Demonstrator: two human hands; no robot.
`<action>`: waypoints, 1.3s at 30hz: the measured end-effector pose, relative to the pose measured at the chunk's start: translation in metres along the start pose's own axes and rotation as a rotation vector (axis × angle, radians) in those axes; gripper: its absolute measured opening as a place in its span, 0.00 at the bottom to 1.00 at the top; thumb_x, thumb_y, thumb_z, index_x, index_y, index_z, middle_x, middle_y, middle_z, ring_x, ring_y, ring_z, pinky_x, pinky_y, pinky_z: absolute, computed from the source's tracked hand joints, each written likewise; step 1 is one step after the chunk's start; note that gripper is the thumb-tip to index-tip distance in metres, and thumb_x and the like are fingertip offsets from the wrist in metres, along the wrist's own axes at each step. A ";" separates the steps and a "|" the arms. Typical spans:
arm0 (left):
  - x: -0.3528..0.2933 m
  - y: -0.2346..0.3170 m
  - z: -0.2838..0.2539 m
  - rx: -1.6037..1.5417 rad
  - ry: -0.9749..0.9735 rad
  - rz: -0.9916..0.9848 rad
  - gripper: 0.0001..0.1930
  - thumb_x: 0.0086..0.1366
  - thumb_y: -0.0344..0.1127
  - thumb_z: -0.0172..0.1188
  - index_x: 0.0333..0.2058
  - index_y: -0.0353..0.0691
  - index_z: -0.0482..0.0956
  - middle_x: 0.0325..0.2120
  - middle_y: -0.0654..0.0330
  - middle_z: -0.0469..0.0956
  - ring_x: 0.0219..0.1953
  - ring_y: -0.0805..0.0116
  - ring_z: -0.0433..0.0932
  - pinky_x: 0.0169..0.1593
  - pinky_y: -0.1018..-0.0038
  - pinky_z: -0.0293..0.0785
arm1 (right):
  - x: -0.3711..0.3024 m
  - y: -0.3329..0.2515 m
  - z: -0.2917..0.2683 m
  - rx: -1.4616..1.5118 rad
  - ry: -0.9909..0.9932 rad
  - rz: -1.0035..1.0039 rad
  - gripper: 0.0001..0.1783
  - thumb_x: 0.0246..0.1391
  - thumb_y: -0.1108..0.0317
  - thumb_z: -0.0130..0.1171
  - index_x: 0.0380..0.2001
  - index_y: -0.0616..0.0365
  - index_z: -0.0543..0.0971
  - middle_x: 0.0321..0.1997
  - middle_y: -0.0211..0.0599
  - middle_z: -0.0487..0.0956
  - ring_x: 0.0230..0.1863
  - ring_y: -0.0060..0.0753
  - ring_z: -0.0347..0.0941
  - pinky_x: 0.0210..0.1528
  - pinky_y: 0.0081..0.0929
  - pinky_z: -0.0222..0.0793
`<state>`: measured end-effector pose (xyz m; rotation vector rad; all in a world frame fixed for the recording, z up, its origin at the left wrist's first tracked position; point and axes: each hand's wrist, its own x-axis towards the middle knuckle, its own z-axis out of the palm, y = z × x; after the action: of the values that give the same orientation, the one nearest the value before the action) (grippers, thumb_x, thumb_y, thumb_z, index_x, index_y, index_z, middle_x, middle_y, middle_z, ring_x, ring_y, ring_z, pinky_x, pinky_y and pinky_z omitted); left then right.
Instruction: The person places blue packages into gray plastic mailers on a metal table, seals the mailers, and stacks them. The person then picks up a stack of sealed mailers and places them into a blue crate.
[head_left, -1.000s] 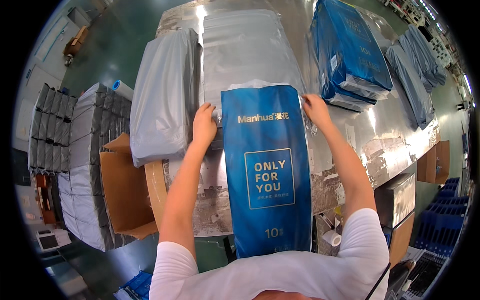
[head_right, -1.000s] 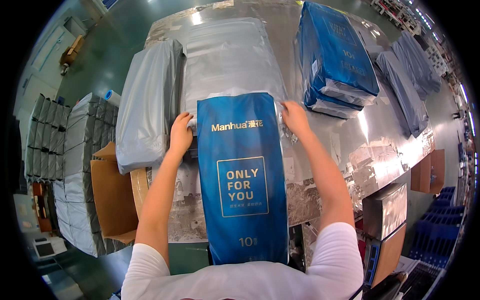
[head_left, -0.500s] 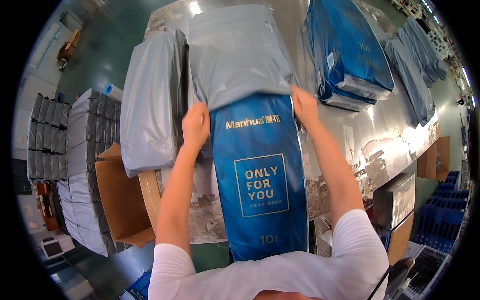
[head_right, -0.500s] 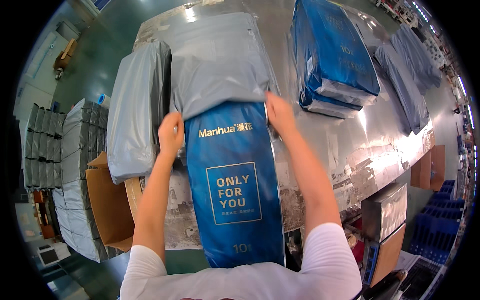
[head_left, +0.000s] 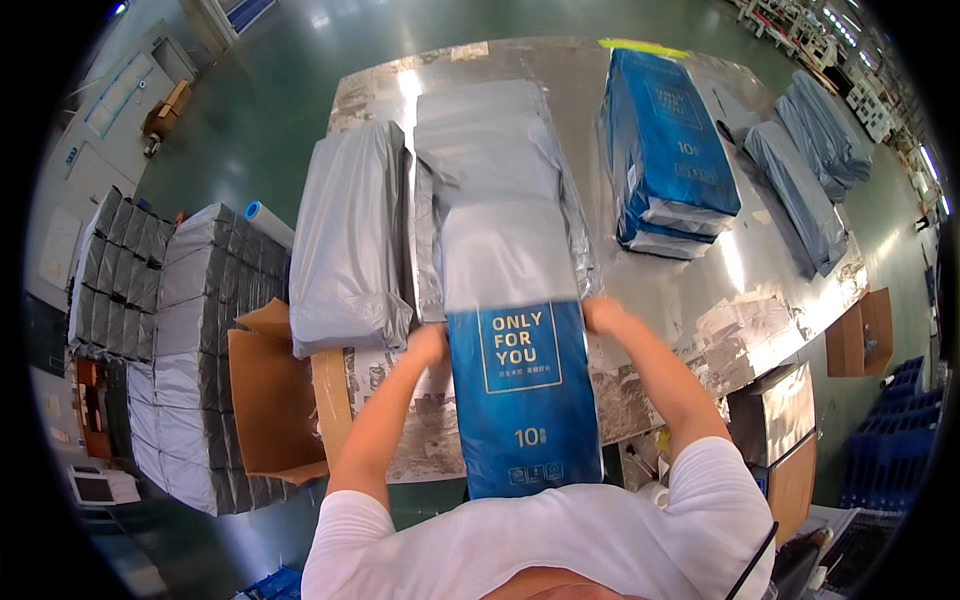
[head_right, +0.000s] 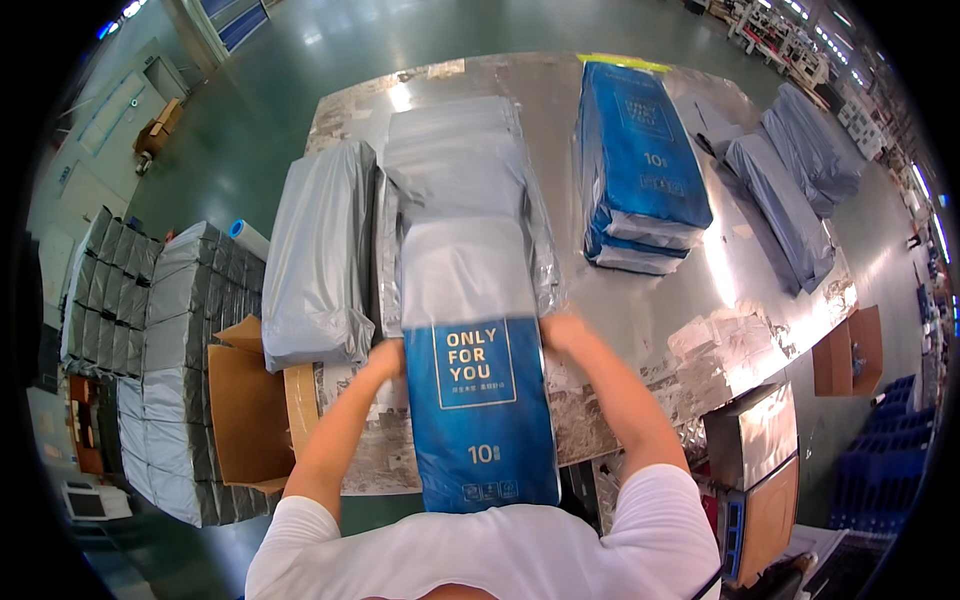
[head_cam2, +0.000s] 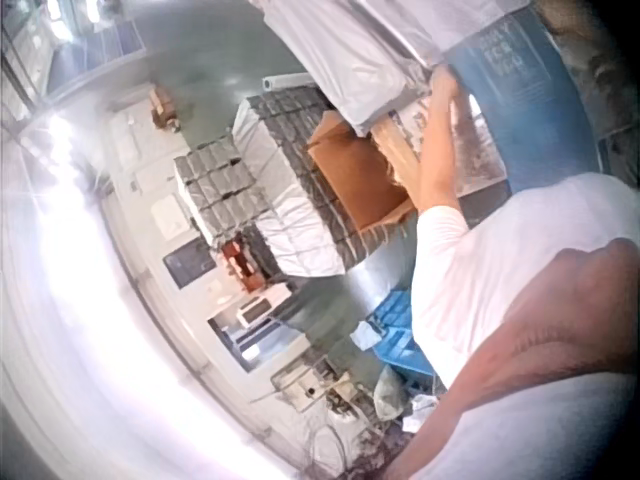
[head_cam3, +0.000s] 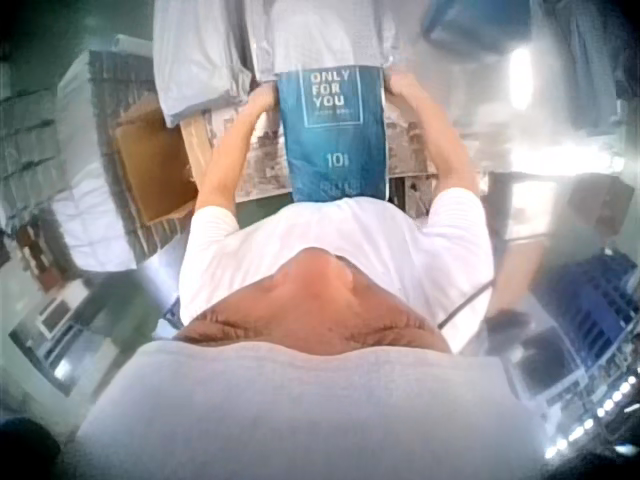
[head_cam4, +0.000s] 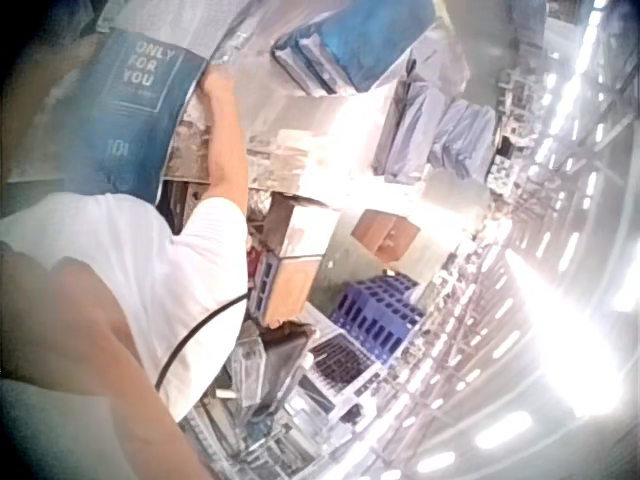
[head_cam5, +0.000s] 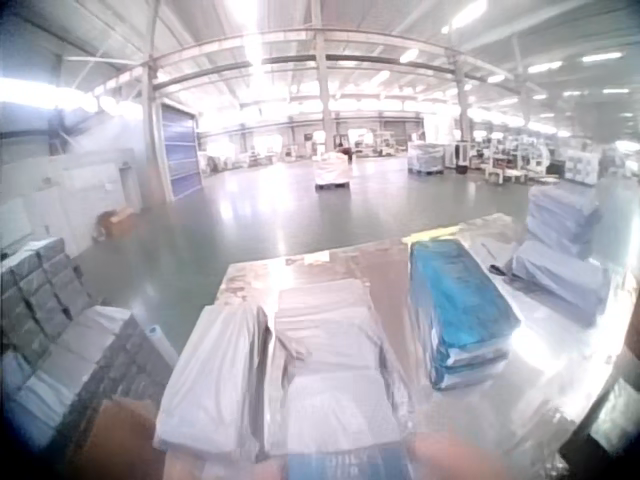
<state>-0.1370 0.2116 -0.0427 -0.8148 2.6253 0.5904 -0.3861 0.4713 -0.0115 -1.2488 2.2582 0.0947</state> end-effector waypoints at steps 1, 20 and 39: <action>-0.019 0.010 0.003 0.046 -0.116 0.009 0.11 0.49 0.39 0.54 0.27 0.41 0.79 0.29 0.49 0.77 0.34 0.52 0.76 0.38 0.62 0.73 | -0.007 0.012 0.031 -0.040 -0.128 0.013 0.10 0.41 0.66 0.53 0.27 0.57 0.79 0.31 0.48 0.77 0.34 0.48 0.74 0.34 0.40 0.70; -0.148 0.027 0.065 0.087 -0.429 0.190 0.19 0.52 0.47 0.53 0.31 0.36 0.78 0.32 0.43 0.75 0.37 0.48 0.75 0.42 0.60 0.70 | -0.149 0.017 0.115 0.171 0.146 -0.116 0.19 0.50 0.55 0.47 0.30 0.61 0.77 0.32 0.51 0.76 0.34 0.50 0.73 0.38 0.42 0.67; -0.196 0.002 0.099 -0.875 -0.133 -0.187 0.16 0.55 0.42 0.59 0.22 0.31 0.76 0.16 0.52 0.76 0.17 0.67 0.74 0.24 0.73 0.70 | -0.071 -0.124 0.078 0.640 0.319 -0.115 0.23 0.52 0.52 0.46 0.46 0.55 0.70 0.52 0.47 0.68 0.56 0.45 0.60 0.57 0.37 0.55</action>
<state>0.0333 0.3499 -0.0450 -1.1694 2.0767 1.7070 -0.2243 0.4797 -0.0177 -1.0784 2.1887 -0.8557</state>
